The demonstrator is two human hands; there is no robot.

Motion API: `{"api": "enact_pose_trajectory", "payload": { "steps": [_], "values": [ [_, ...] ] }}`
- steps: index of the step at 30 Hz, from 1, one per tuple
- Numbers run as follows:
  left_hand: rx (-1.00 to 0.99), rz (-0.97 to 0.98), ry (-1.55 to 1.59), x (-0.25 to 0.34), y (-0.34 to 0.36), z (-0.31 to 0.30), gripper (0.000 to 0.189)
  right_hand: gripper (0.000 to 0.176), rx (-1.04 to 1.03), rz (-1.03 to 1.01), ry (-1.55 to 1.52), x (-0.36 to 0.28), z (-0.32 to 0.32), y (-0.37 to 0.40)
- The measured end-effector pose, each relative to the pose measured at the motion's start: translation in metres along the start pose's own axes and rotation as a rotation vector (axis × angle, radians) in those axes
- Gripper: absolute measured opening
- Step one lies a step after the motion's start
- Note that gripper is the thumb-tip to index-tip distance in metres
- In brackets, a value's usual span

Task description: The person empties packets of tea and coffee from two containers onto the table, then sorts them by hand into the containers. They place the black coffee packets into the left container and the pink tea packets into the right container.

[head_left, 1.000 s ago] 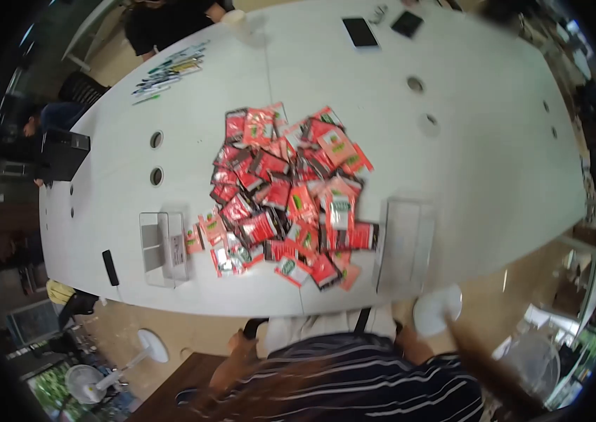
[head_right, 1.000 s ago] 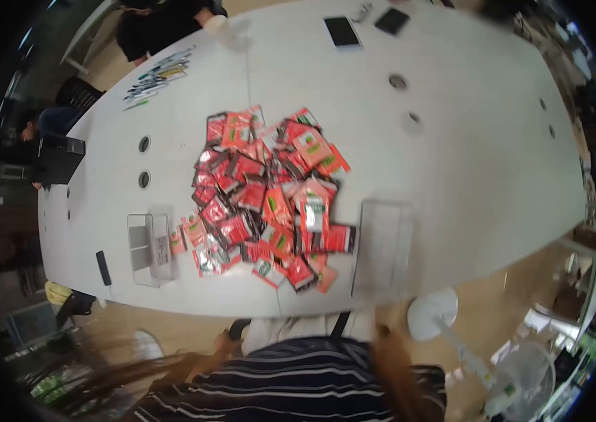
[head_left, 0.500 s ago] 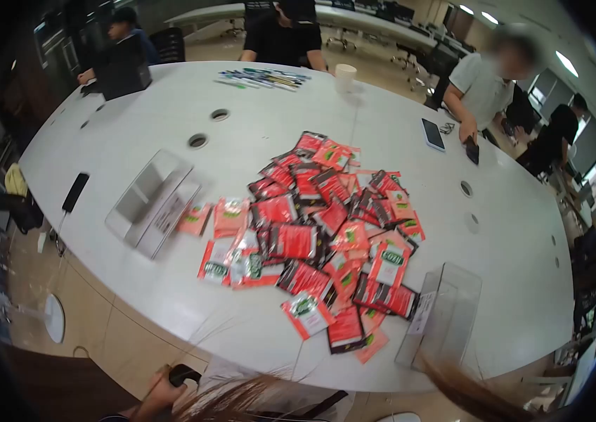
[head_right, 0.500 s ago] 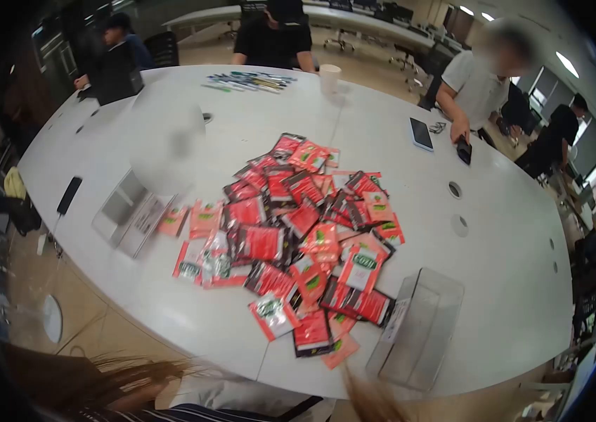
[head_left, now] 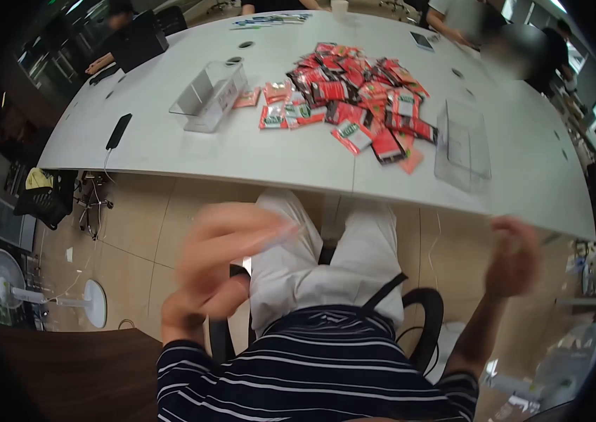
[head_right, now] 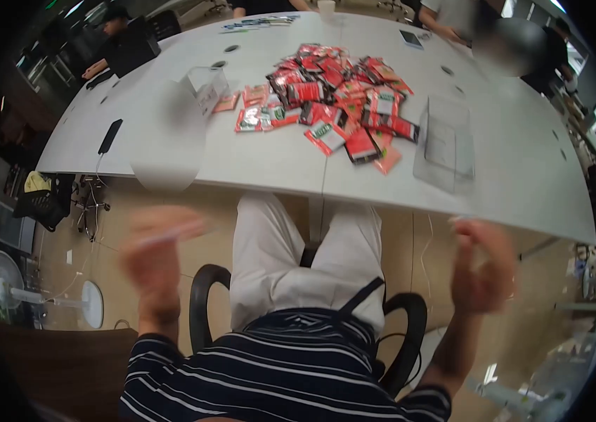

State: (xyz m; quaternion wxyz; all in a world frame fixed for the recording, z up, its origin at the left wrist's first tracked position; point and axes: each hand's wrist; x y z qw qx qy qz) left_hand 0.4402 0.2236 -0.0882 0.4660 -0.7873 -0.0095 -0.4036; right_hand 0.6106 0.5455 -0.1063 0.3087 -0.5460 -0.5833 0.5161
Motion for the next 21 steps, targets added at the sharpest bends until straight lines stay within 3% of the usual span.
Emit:
{"api": "enact_pose_trajectory", "payload": {
  "steps": [3, 7, 14, 21],
  "values": [
    [0.285, 0.29, 0.283, 0.034, -0.006, 0.011, 0.038, 0.012, 0.136, -0.364, -0.126, -0.049, -0.039, -0.069],
    [0.384, 0.39, 0.468, 0.055, -0.041, 0.019, 0.038, 0.006, 0.287, -0.578, -0.334, -0.067, -0.035, -0.113],
    [0.449, 0.483, 0.519, 0.06, -0.063, 0.021, 0.041, 0.005, 0.383, -0.5, -0.498, -0.022, 0.015, -0.147],
    [0.45, 0.769, 0.499, 0.022, -0.101, 0.005, 0.025, 0.015, 0.405, -0.425, -0.519, 0.006, 0.051, -0.173]
  ]
}}
Point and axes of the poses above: each hand's wrist, its own y-axis away from the middle knuckle, its own z-axis out of the palm, x = y × z, and after that the axes turned 1 degree about y, right-handed
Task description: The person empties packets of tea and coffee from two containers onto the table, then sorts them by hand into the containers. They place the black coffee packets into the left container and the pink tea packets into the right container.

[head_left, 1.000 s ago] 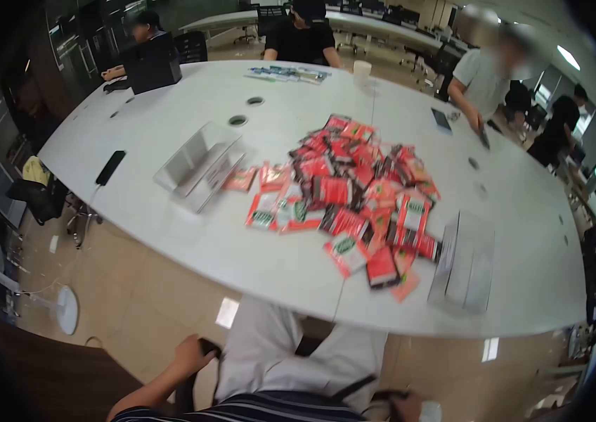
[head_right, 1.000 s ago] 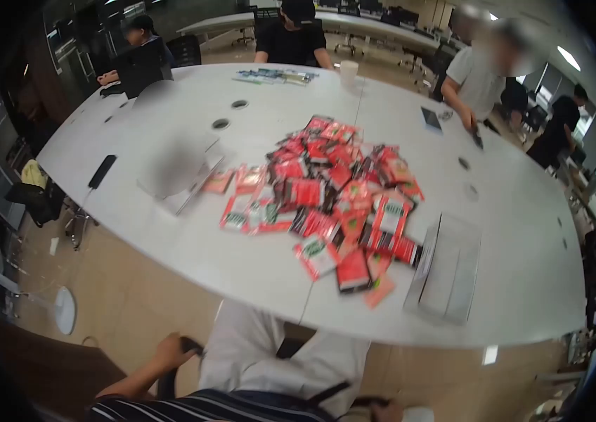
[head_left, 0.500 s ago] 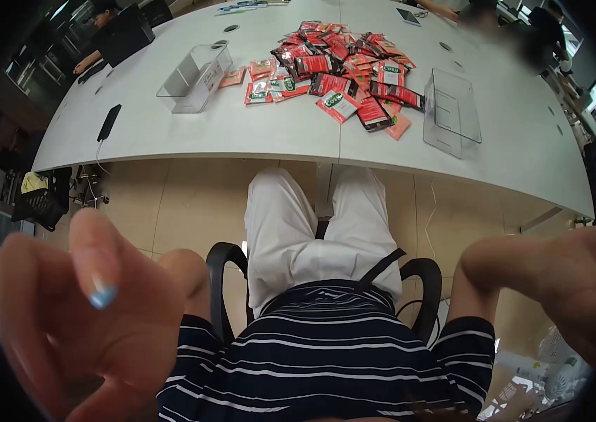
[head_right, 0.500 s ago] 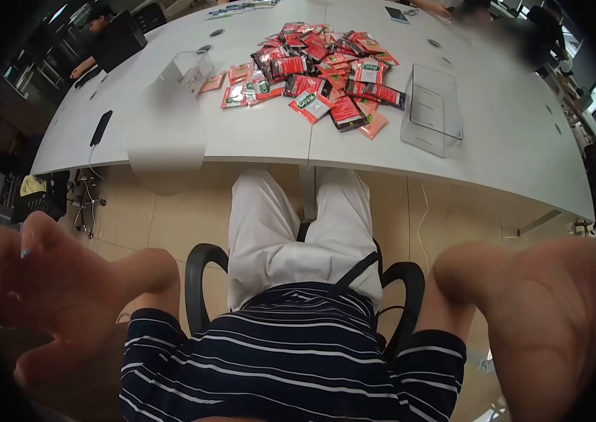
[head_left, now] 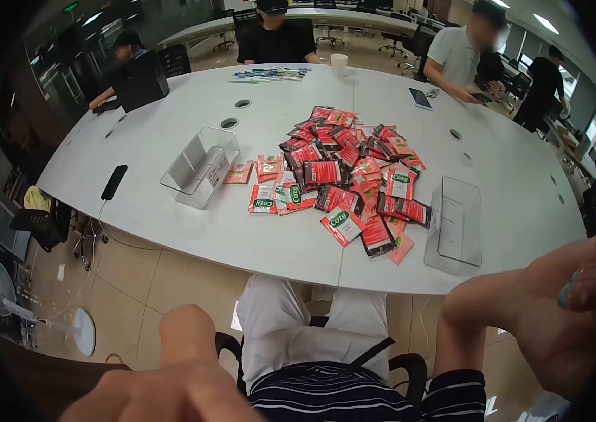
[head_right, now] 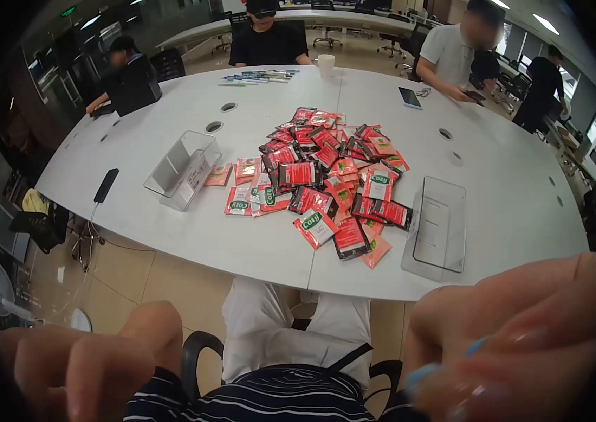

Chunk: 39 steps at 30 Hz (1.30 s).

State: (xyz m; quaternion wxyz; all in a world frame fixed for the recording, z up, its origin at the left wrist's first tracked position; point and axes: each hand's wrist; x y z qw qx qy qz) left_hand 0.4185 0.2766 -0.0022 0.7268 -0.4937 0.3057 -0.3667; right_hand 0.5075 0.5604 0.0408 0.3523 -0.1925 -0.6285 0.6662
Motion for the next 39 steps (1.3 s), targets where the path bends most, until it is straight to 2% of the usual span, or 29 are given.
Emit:
{"api": "enact_pose_trajectory", "payload": {
  "steps": [1, 3, 6, 8, 10, 12, 13, 15, 18, 19, 22, 25, 28, 30, 31, 34, 36, 37, 39],
  "values": [
    [-0.012, 0.035, 0.006, -0.004, -0.004, -0.003, 0.024, 0.014, -0.066, 0.017, -0.017, 0.005, -0.002, -0.001],
    [-0.044, 0.12, 0.031, -0.005, -0.015, -0.008, 0.022, 0.014, -0.056, 0.015, -0.086, 0.013, 0.0, -0.003],
    [-0.08, 0.307, 0.094, -0.008, -0.028, -0.008, 0.022, 0.016, 0.137, 0.021, -0.23, 0.019, 0.001, 0.005],
    [-0.043, 0.572, 0.095, -0.028, -0.018, -0.009, 0.025, 0.017, 0.257, 0.036, -0.32, 0.021, 0.008, 0.015],
    [-0.137, 0.525, 0.208, -0.046, -0.009, -0.012, 0.028, 0.019, 0.362, 0.059, -0.397, 0.021, 0.022, 0.026],
    [-0.118, 0.535, 0.174, -0.061, -0.005, -0.03, 0.028, 0.011, 0.497, 0.103, -0.575, 0.02, 0.084, 0.036],
    [-0.121, 0.534, 0.183, -0.076, -0.008, -0.04, 0.028, 0.011, 0.388, 0.126, -0.566, 0.026, 0.076, 0.046],
    [-0.096, 0.556, 0.086, -0.099, -0.011, -0.065, 0.027, 0.028, 0.167, 0.174, -0.53, 0.036, 0.055, 0.066],
    [-0.052, 0.401, -0.09, -0.129, -0.009, -0.102, 0.024, 0.016, -0.033, 0.154, -0.876, 0.069, 0.07, 0.067],
    [-0.026, 0.391, -0.163, -0.137, -0.011, -0.111, 0.016, 0.017, -0.136, 0.336, -0.873, 0.068, 0.072, 0.063],
    [0.012, 0.319, -0.113, -0.158, -0.021, -0.117, 0.009, 0.022, -0.082, 0.391, -0.952, 0.08, 0.081, 0.061],
    [-0.039, 0.28, -0.035, -0.169, -0.02, -0.122, 0.007, 0.021, 0.081, 0.305, -1.117, 0.091, 0.094, 0.061],
    [-0.111, 0.187, -0.036, -0.167, -0.018, -0.128, 0.009, 0.023, -0.116, 0.159, -1.455, 0.108, 0.08, 0.052],
    [-0.082, 0.142, 0.02, -0.167, -0.018, -0.127, 0.015, 0.025, -0.261, 0.103, -1.46, 0.116, 0.068, 0.049],
    [0.015, 0.16, 0.117, -0.168, -0.016, -0.124, 0.01, 0.027, -0.332, 0.079, -1.464, 0.115, 0.063, 0.047],
    [0.032, -0.098, 0.058, -0.162, -0.013, -0.119, 0.018, 0.026, -0.674, 0.09, -1.305, 0.102, 0.054, 0.045],
    [-0.236, -0.394, 0.06, -0.154, -0.01, -0.12, 0.05, 0.026, -0.797, 0.083, -1.243, 0.091, 0.051, 0.048],
    [-0.405, -0.548, 0.08, -0.148, -0.015, -0.114, 0.058, 0.026, -0.849, 0.077, -1.213, 0.087, 0.052, 0.049],
    [-0.499, -0.648, 0.138, -0.137, -0.013, -0.104, 0.07, 0.024, -0.881, 0.031, -1.153, 0.08, 0.053, 0.049]
  ]
}}
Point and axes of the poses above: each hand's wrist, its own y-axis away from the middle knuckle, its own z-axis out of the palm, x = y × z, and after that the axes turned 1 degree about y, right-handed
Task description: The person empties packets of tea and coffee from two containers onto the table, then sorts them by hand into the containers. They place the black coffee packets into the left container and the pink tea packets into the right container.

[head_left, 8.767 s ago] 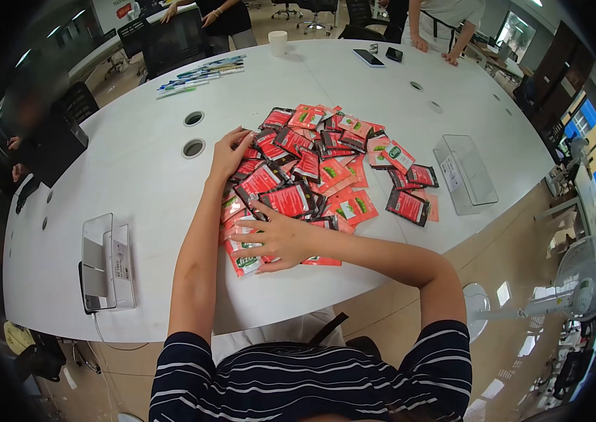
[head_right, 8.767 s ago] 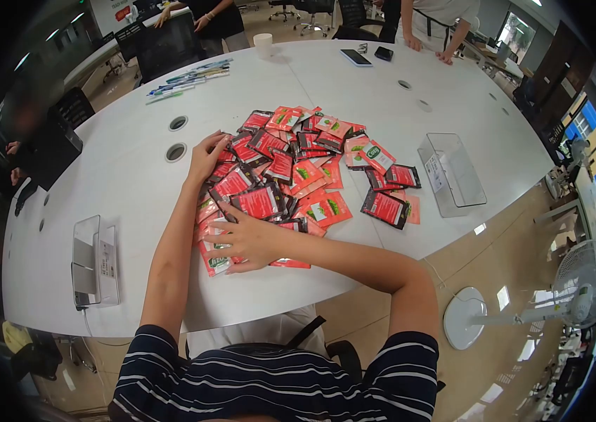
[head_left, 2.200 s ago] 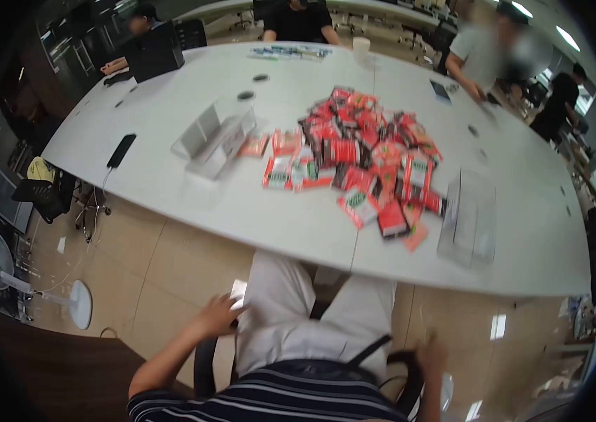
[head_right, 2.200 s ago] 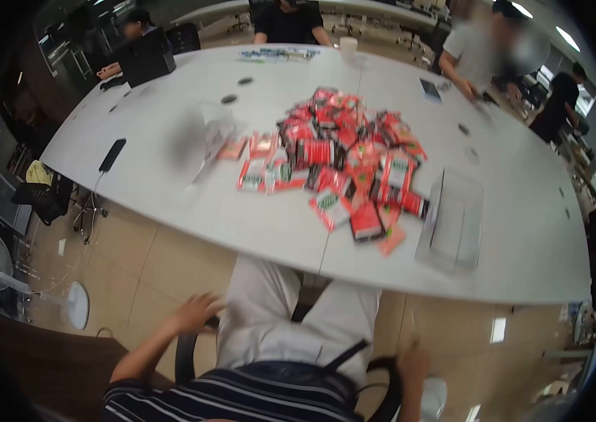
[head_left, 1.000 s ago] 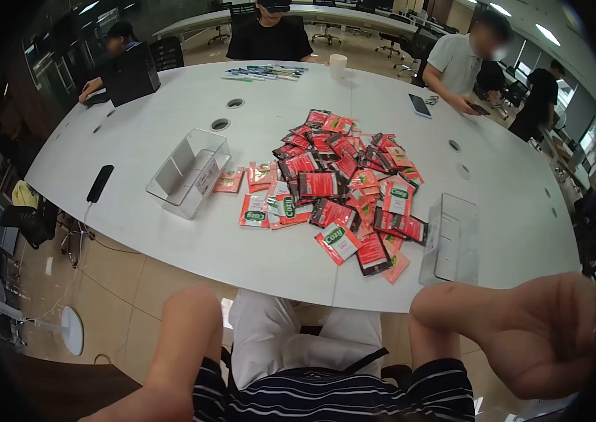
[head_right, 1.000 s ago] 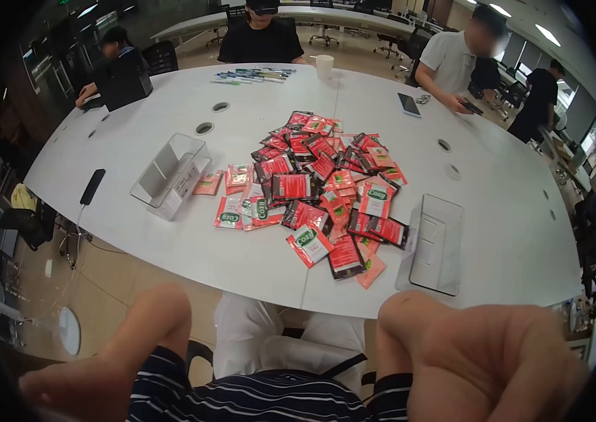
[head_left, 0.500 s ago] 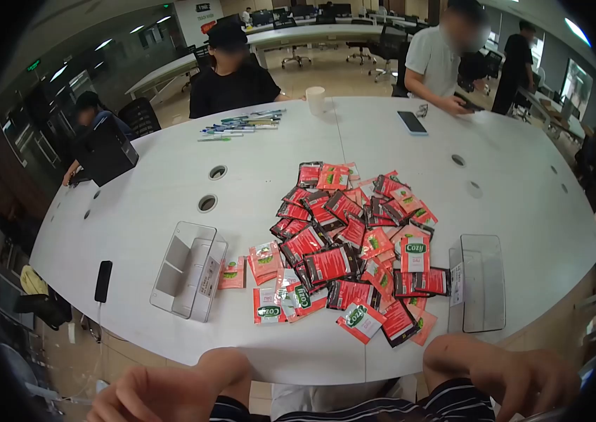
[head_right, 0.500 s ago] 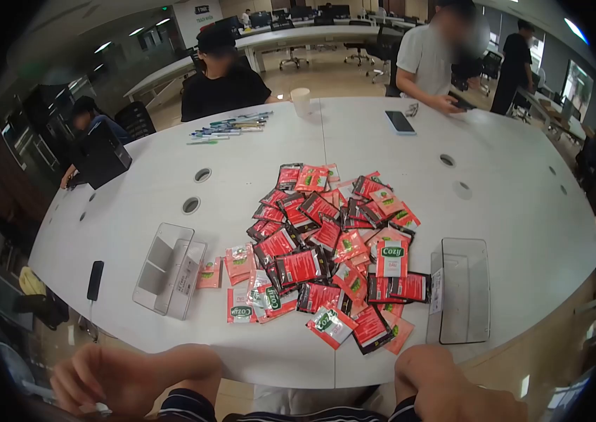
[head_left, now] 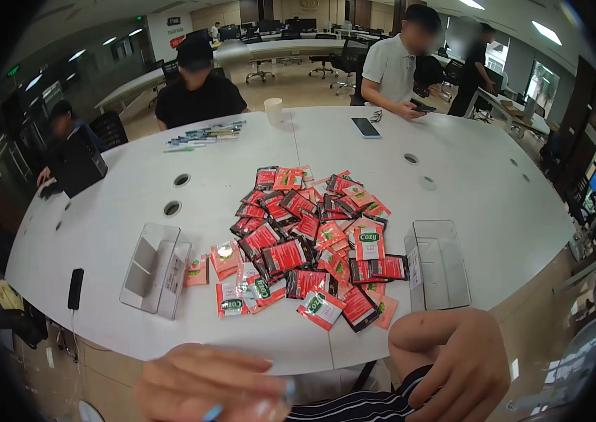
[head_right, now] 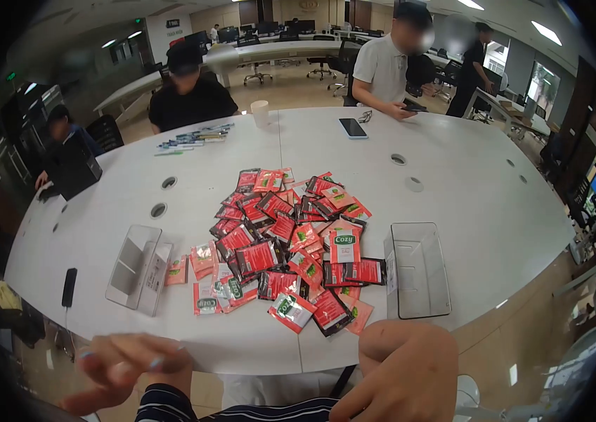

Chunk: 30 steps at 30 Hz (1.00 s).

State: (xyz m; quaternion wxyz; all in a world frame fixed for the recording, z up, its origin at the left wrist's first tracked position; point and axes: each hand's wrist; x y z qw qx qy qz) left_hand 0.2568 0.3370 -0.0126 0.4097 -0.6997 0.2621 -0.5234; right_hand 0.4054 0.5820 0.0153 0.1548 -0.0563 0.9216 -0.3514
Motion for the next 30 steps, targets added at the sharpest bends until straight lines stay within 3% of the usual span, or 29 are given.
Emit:
{"api": "enact_pose_trajectory", "payload": {
  "steps": [1, 3, 4, 10, 12, 14, 16, 18, 21, 22, 24, 27, 30],
  "values": [
    [0.059, 0.072, 0.044, 0.001, 0.013, 0.01, 0.073, 0.024, -0.019, 0.009, 0.021, -0.002, 0.002, -0.002],
    [0.094, -0.038, 0.193, 0.012, 0.022, 0.018, 0.056, 0.022, -0.006, 0.02, 0.0, -0.003, 0.006, -0.004],
    [0.068, -0.211, 0.3, 0.028, 0.015, 0.021, 0.037, 0.021, -0.005, 0.022, 0.003, -0.002, 0.004, -0.004],
    [0.08, -0.163, 0.283, 0.022, -0.006, 0.024, 0.042, 0.017, 0.176, 0.046, 0.073, 0.008, 0.004, -0.003],
    [0.09, -0.151, 0.263, 0.016, -0.013, 0.029, 0.043, 0.007, 0.237, -0.019, 0.187, 0.009, 0.011, 0.004],
    [0.133, -0.048, 0.195, -0.007, -0.018, 0.036, 0.039, 0.008, 0.237, -0.043, 0.251, 0.003, 0.012, 0.015],
    [0.158, 0.069, 0.107, -0.045, -0.018, 0.04, 0.04, 0.011, 0.15, 0.16, 0.22, -0.006, 0.002, 0.014],
    [0.012, 0.021, 0.006, -0.07, -0.001, 0.042, 0.038, 0.016, 0.09, 0.277, 0.182, -0.009, -0.002, 0.013],
    [-0.287, 0.078, -0.132, -0.128, 0.071, 0.115, 0.024, 0.017, 0.115, 0.261, 0.173, -0.01, 0.003, 0.016],
    [-0.353, 0.085, -0.002, -0.161, 0.103, 0.152, 0.026, 0.022, 0.131, 0.239, 0.173, -0.012, 0.009, 0.018],
    [-0.569, -0.031, 0.057, -0.19, 0.133, 0.191, 0.027, 0.017, 0.059, 0.239, 0.211, -0.016, 0.01, 0.017],
    [-0.744, -0.144, 0.035, -0.202, 0.149, 0.2, 0.028, 0.027, 0.157, 0.148, 0.259, -0.006, 0.031, 0.023],
    [-0.778, -0.202, -0.042, -0.195, 0.149, 0.189, 0.03, 0.028, 0.102, 0.061, 0.2, -0.012, 0.034, 0.028]
  ]
}}
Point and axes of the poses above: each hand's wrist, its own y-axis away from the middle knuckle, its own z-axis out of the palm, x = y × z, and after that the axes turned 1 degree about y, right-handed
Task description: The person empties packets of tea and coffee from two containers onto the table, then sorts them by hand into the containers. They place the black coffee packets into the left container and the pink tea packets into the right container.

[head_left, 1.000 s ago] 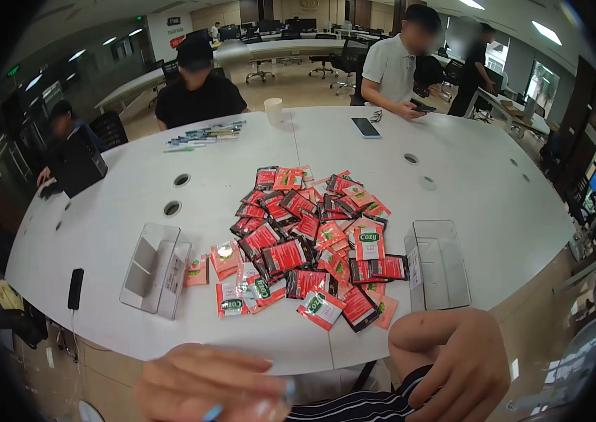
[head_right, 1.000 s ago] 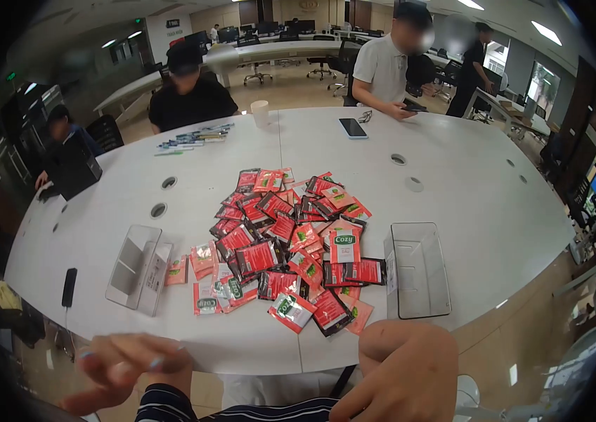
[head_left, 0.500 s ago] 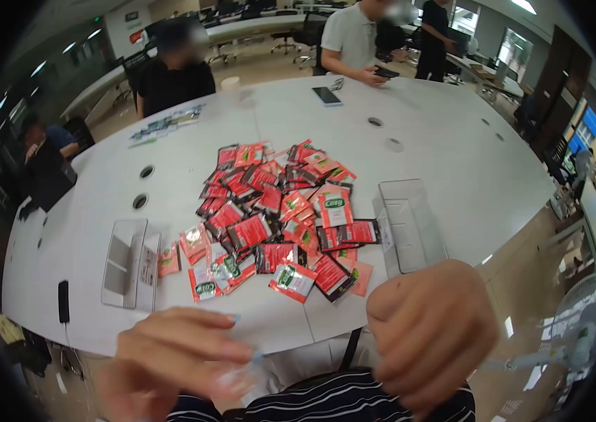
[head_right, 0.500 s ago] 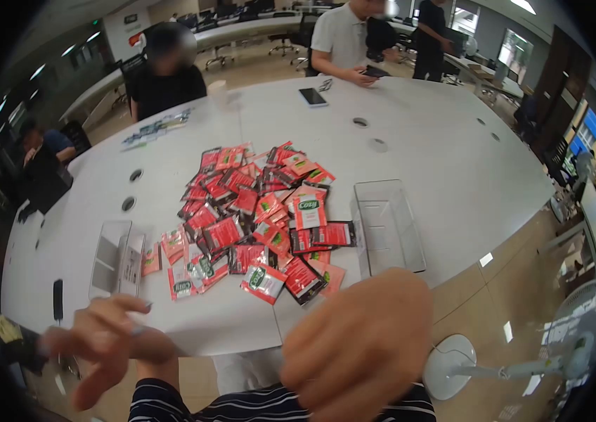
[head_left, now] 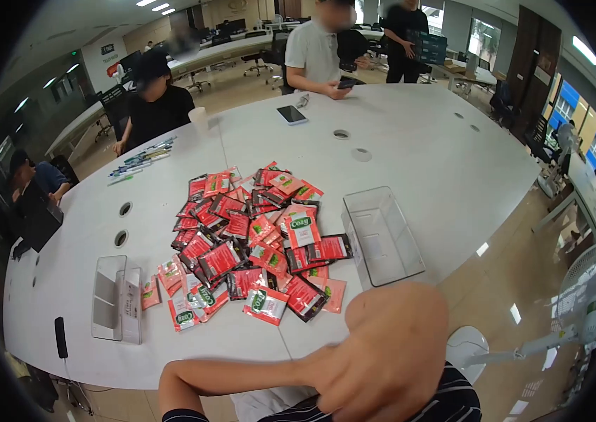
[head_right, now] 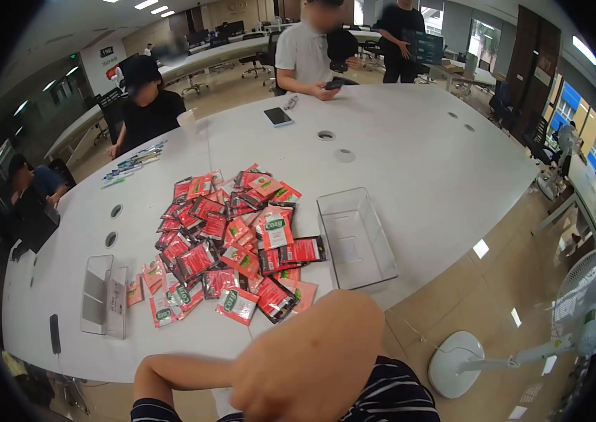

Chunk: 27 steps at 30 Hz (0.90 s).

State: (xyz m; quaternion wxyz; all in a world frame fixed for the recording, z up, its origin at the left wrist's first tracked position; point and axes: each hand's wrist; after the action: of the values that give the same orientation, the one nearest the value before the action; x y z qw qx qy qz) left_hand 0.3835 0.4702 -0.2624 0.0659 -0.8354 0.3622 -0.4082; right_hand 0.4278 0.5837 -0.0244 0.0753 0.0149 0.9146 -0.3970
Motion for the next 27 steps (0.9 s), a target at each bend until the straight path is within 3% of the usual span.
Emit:
{"api": "enact_pose_trajectory", "payload": {
  "steps": [4, 6, 11, 14, 16, 17, 18, 21, 25, 26, 27],
  "values": [
    [0.007, -0.05, -0.046, 0.0, 0.005, -0.012, 0.033, 0.028, -0.004, -0.1, -0.065, -0.023, -0.008, 0.006],
    [0.03, 0.015, 0.021, -0.007, 0.007, -0.01, 0.036, 0.025, -0.017, 0.044, -0.049, -0.029, -0.011, 0.004],
    [0.071, -0.001, 0.103, 0.007, -0.005, -0.033, 0.034, 0.029, -0.149, 0.683, 0.089, 0.009, -0.004, 0.012],
    [0.146, -0.042, 0.128, 0.018, -0.016, -0.04, 0.032, 0.036, 0.182, 0.927, -0.033, 0.031, 0.04, 0.039],
    [0.161, -0.012, 0.053, 0.009, -0.001, -0.025, 0.029, 0.038, 0.147, 1.138, 0.091, 0.046, 0.087, 0.062],
    [0.169, 0.0, 0.012, 0.005, 0.006, -0.017, 0.028, 0.041, 0.164, 1.117, 0.142, 0.055, 0.11, 0.078],
    [0.083, -0.038, 0.132, 0.004, 0.009, -0.012, 0.027, 0.043, 0.187, 1.095, 0.192, 0.065, 0.134, 0.095],
    [-0.239, 0.053, 0.066, 0.008, 0.004, -0.015, 0.031, 0.05, 0.188, 1.101, 0.31, 0.078, 0.161, 0.12],
    [-0.317, 0.06, 0.128, 0.005, 0.005, -0.007, 0.036, 0.056, 0.069, 1.049, 0.349, 0.079, 0.17, 0.124],
    [-0.2, 0.091, 0.168, 0.009, 0.002, -0.011, 0.031, 0.056, 0.069, 1.052, 0.346, 0.079, 0.17, 0.123],
    [-0.244, 0.074, 0.161, 0.009, 0.003, -0.011, 0.032, 0.057, 0.068, 1.052, 0.344, 0.079, 0.168, 0.123]
  ]
}}
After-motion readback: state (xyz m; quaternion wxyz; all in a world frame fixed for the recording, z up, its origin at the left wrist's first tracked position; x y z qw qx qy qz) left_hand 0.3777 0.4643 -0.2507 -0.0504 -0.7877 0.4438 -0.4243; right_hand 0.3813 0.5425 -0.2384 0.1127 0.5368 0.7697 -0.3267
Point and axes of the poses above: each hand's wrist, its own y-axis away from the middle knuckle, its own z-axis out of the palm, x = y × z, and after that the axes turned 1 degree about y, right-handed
